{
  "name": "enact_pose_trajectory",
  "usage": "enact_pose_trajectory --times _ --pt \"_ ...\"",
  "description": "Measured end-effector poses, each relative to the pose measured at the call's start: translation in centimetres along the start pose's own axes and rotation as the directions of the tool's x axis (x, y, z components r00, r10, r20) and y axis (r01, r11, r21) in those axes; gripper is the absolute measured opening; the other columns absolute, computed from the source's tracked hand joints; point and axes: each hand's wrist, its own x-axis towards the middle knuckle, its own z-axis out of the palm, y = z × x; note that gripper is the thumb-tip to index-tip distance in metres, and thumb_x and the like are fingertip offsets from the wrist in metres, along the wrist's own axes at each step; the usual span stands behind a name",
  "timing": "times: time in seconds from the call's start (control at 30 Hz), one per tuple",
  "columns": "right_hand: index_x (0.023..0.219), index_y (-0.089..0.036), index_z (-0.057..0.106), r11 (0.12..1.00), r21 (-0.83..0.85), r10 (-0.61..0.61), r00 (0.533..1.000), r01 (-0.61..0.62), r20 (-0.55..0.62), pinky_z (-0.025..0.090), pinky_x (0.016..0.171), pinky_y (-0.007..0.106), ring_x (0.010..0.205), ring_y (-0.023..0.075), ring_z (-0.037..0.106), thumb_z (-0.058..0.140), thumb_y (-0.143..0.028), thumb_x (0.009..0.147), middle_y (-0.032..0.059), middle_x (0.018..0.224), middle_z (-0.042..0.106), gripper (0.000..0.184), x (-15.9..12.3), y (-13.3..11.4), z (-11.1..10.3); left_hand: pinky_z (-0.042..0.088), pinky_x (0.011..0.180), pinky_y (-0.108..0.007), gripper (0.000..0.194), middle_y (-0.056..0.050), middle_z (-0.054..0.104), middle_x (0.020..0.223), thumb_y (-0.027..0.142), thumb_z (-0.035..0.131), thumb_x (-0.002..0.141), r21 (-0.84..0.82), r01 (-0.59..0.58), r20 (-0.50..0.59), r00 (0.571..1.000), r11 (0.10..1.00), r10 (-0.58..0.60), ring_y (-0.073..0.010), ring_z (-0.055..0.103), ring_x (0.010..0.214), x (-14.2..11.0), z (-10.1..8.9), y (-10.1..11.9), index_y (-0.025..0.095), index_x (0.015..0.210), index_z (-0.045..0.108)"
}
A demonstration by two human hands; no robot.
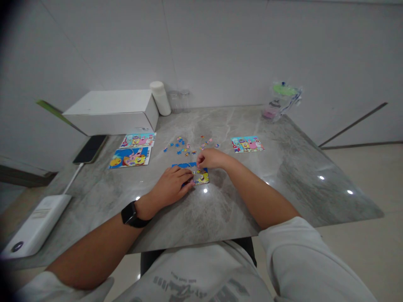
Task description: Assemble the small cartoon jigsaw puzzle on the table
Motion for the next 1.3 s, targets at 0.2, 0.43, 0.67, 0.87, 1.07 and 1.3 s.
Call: enact_pose_trajectory --times 0.2,0.43,0.67,0.87,1.07,1.3 --pt "0.089 -0.02 0.085 0.993 -0.116 0.017 0.999 -0.021 -0.037 0.043 0.067 0.024 0.081 0.0165 0.071 0.078 -0.024 0.086 0.0029 0.086 0.082 0.008 0.2 -0.6 0.5 0.048 0.093 -0.045 0.032 -0.01 0.074 0.126 0.042 0.056 0.108 0.01 -0.002 0.002 1.0 1.0 0.002 -0.0297 0.062 0.113 -0.1 0.2 -0.1 0.021 0.121 0.077" --pt "0.088 -0.021 0.085 0.984 -0.169 0.045 0.997 -0.055 -0.064 0.043 0.066 0.025 0.082 0.0182 0.072 0.08 -0.025 0.084 0.0038 0.088 0.083 0.007 0.2 -1.1 0.9 0.048 0.091 -0.046 0.034 -0.011 0.075 0.125 0.043 0.055 0.108 0.025 0.018 -0.004 1.0 1.0 -0.018 -0.0296 0.063 0.11 -0.1 0.1 -0.4 0.022 0.122 0.077" --pt "0.089 -0.023 0.084 0.988 -0.139 0.035 0.984 -0.06 -0.176 0.044 0.07 0.025 0.081 0.0173 0.069 0.078 -0.019 0.085 0.0028 0.089 0.082 0.008 -0.4 -0.6 -0.7 0.048 0.089 -0.044 0.031 -0.011 0.075 0.125 0.042 0.057 0.107 0.04 0.013 -0.012 1.0 0.999 -0.013 -0.0291 0.064 0.108 -0.1 0.2 -0.4 0.022 0.12 0.077" --pt "0.093 -0.022 0.084 0.983 -0.181 -0.01 0.991 -0.014 -0.131 0.044 0.07 0.025 0.082 0.0177 0.071 0.079 -0.019 0.084 0.0035 0.091 0.082 0.011 -0.4 -0.6 -0.1 0.049 0.093 -0.046 0.031 -0.01 0.073 0.128 0.042 0.057 0.108 0.043 0.016 -0.013 1.0 0.999 -0.016 -0.029 0.064 0.109 -0.1 0.1 -0.4 0.021 0.122 0.076" --pt "0.091 -0.025 0.085 0.978 -0.206 -0.001 0.998 -0.013 -0.067 0.045 0.07 0.026 0.082 0.0188 0.072 0.081 -0.02 0.082 0.0027 0.088 0.082 0.011 0.1 -1.0 1.2 0.049 0.095 -0.046 0.03 -0.011 0.068 0.134 0.041 0.061 0.105 0.031 0.0 -0.032 0.999 1.0 0.001 -0.0299 0.061 0.114 -0.3 0.2 0.0 0.024 0.126 0.075" --pt "0.096 -0.024 0.085 0.957 -0.288 0.027 0.999 -0.036 -0.033 0.043 0.068 0.024 0.086 0.0172 0.073 0.08 -0.022 0.084 0.0023 0.095 0.083 0.013 -0.3 -1.9 1.1 0.048 0.096 -0.047 0.033 -0.011 0.067 0.135 0.043 0.062 0.105 0.046 0.011 0.004 1.0 0.999 -0.011 -0.0303 0.06 0.115 -0.2 0.1 0.1 0.022 0.129 0.074"
